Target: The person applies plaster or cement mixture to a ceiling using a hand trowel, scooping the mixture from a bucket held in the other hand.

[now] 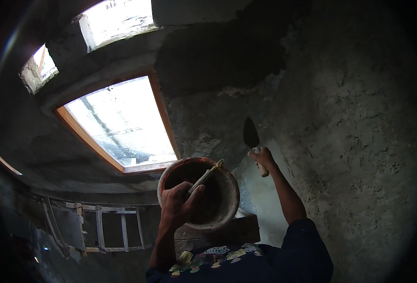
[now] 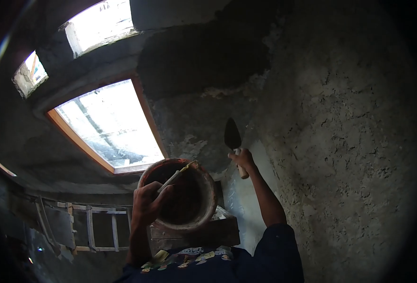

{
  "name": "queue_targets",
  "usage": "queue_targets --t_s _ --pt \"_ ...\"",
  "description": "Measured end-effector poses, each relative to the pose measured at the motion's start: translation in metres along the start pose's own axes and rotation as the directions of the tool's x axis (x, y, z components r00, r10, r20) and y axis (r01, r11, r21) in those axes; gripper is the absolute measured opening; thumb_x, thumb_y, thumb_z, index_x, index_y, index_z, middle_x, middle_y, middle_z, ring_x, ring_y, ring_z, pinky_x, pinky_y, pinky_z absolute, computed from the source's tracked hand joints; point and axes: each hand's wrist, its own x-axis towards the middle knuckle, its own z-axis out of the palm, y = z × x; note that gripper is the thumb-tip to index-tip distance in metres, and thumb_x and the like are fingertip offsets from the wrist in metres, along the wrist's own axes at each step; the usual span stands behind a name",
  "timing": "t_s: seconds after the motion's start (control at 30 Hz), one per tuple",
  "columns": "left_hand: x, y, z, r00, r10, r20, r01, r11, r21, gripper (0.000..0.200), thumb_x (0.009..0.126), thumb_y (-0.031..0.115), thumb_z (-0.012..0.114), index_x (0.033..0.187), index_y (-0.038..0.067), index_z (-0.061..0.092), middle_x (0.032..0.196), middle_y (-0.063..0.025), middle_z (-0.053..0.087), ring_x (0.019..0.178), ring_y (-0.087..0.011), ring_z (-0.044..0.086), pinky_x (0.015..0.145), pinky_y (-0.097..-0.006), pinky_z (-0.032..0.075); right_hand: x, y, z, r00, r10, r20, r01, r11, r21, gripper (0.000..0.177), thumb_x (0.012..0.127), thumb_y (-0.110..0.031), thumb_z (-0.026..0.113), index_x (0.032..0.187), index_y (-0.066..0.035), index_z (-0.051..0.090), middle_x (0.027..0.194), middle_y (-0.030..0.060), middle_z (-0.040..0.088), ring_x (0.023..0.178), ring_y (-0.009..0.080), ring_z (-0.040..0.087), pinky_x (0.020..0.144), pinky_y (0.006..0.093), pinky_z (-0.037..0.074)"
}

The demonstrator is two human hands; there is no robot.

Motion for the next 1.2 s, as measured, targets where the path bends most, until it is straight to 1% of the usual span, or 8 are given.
queue_targets --t_s 0.07,0.23,0.5,0.67,0.8,1.0,1.1,1.2 --pt "-0.001 0.007 -0.003 1.0 0.02 -0.016 -0.02 1.0 0.017 0.028 0.086 0.027 0.068 0.076 0.001 0.065 0.05 -0.0073 0.055 0.045 -0.0106 0.051 0.047 -0.0308 0.038 -0.019 0.026 -0.004 0.981 0.161 0.11 -0.15 0.984 -0.097 0.037 0.075 -0.026 0.073 0.091 0.002 0.057 0.07 0.0083 0.061 0.055 0.0165 0.062 0.048 0.0333 0.051" --pt "-0.003 0.023 -0.01 0.996 0.073 -0.049 -0.074 0.997 -0.019 0.029 0.086 0.028 0.067 0.076 0.001 0.065 0.051 -0.0059 0.055 0.045 -0.0109 0.051 0.047 -0.03 0.039 -0.074 0.069 -0.01 0.988 0.122 0.098 -0.133 0.985 0.108 0.036 0.075 -0.02 0.072 0.098 0.0 0.054 0.074 0.0108 0.061 0.054 0.0163 0.06 0.048 0.0329 0.05" --pt "-0.01 0.039 -0.001 0.994 0.091 0.06 -0.088 0.995 -0.047 0.031 0.091 0.026 0.061 0.075 0.0 0.061 0.057 -0.0076 0.055 0.05 -0.0106 0.05 0.05 -0.0306 0.039 -0.153 -0.002 -0.053 0.993 -0.12 -0.01 0.121 0.989 0.086 0.032 0.079 -0.023 0.07 0.096 -0.001 0.054 0.067 0.0072 0.058 0.051 0.0125 0.056 0.046 0.0307 0.046" --pt "-0.016 0.042 0.01 0.992 0.116 0.04 -0.11 0.984 -0.137 0.033 0.092 0.026 0.058 0.073 -0.001 0.058 0.055 -0.0081 0.051 0.05 -0.0107 0.047 0.049 -0.0316 0.037 -0.194 -0.045 -0.089 0.985 -0.118 0.129 0.101 0.986 0.133 0.031 0.081 -0.022 0.069 0.099 -0.001 0.055 0.066 0.007 0.057 0.055 0.0133 0.055 0.053 0.0308 0.046" --pt "-0.019 0.046 0.014 0.993 0.105 0.046 -0.096 0.983 -0.157 0.035 0.093 0.026 0.058 0.071 -0.001 0.056 0.054 -0.007 0.049 0.05 -0.0104 0.046 0.049 -0.0316 0.037 -0.22 -0.063 -0.122 0.957 -0.048 0.288 0.068 0.996 -0.059 0.036 0.077 -0.024 0.072 0.101 0.0 0.06 0.073 0.0098 0.062 0.059 0.014 0.057 0.058 0.0311 0.048" --pt "-0.029 0.057 0.017 0.994 0.094 0.048 -0.081 0.973 -0.215 0.036 0.093 0.028 0.057 0.073 -0.001 0.056 0.055 -0.0062 0.049 0.051 -0.0098 0.045 0.049 -0.0308 0.036 -0.227 -0.075 -0.13 0.885 -0.082 0.458 0.23 0.933 -0.277 0.042 0.073 -0.027 0.072 0.104 -0.001 0.062 0.086 0.0165 0.068 0.078 0.0295 0.067 0.074 0.037 0.051" --pt "-0.035 0.069 0.015 0.993 0.092 0.07 -0.075 0.973 -0.217 0.036 0.093 0.028 0.057 0.074 -0.002 0.057 0.055 -0.0054 0.05 0.051 -0.0093 0.045 0.048 -0.03 0.036 -0.218 -0.066 -0.107 0.845 -0.269 0.462 0.447 0.83 -0.333 0.047 0.071 -0.029 0.074 0.104 0.0 0.058 0.078 0.0161 0.066 0.069 0.0267 0.067 0.066 0.038 0.052" --pt "-0.041 0.074 0.014 0.992 0.099 0.078 -0.079 0.971 -0.228 0.035 0.093 0.028 0.056 0.074 -0.001 0.057 0.055 -0.0048 0.05 0.051 -0.0088 0.045 0.048 -0.0293 0.035 -0.218 -0.077 -0.099 0.915 -0.069 0.398 0.26 0.855 -0.449 0.061 0.068 -0.031 0.075 0.112 0.002 0.05 0.076 0.018 0.065 0.063 0.028 0.066 0.063 0.0373 0.052"
